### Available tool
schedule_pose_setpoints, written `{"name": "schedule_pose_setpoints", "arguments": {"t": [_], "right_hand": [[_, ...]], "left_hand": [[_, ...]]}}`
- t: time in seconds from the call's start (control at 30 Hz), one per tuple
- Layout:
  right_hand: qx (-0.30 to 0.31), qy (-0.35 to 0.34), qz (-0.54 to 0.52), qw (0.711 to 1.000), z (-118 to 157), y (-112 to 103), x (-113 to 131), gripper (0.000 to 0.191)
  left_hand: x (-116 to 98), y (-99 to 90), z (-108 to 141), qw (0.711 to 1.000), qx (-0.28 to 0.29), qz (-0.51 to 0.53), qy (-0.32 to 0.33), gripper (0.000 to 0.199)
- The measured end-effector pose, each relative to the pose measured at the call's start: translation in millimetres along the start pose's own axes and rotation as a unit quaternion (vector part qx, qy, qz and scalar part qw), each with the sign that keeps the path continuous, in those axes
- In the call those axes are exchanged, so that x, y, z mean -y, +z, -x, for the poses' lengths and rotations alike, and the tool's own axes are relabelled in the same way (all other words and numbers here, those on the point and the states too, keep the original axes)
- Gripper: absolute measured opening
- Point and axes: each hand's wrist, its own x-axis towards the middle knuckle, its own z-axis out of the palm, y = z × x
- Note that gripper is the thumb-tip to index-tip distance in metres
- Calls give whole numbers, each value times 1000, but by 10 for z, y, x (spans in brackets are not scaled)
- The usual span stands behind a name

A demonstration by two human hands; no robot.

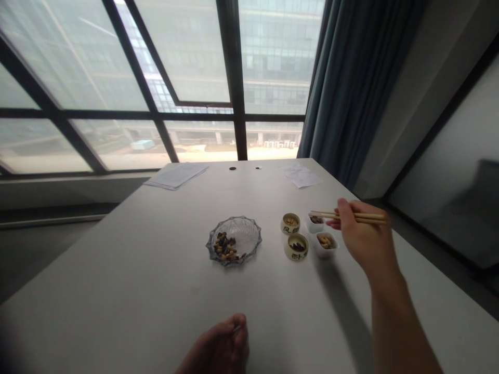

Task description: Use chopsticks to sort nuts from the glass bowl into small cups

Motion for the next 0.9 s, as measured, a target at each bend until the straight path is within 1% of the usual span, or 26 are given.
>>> {"name": "schedule_pose_setpoints", "arguments": {"t": [0.1, 0.2, 0.27, 0.33, 0.43, 0.5, 0.57, 0.73, 0.9], "right_hand": [[82, 11, -19, 996, 216, 259, 178, 41], [186, 21, -61, 980, 474, 542, 238, 41], [256, 27, -74, 963, 636, 721, 202, 42], [310, 18, -62, 948, 765, 873, 128, 43], [364, -16, -28, 931, 885, 1026, 5, 43], [382, -22, -22, 924, 930, 1084, -66, 43], [388, -9, -30, 921, 964, 1125, -131, 43], [374, 14, -56, 925, 1039, 1208, -279, 43], [366, -2, -74, 928, 1076, 1257, -372, 45]], "left_hand": [[-9, 14, 7, 1000, 0, 2, -2, 14], [-19, 22, 6, 1000, 2, -1, -4, 13], [-19, 20, 0, 1000, 3, -3, -5, 14], [-14, 16, -6, 1000, 3, -4, -7, 13], [-1, 19, -4, 1000, 3, -1, -8, 14], [7, 29, 3, 1000, 4, 1, -9, 14], [12, 43, 7, 1000, 6, 2, -9, 14], [12, 58, -6, 1000, 5, 4, 0, 16], [7, 54, -10, 1000, 6, -1, -4, 12]]}}
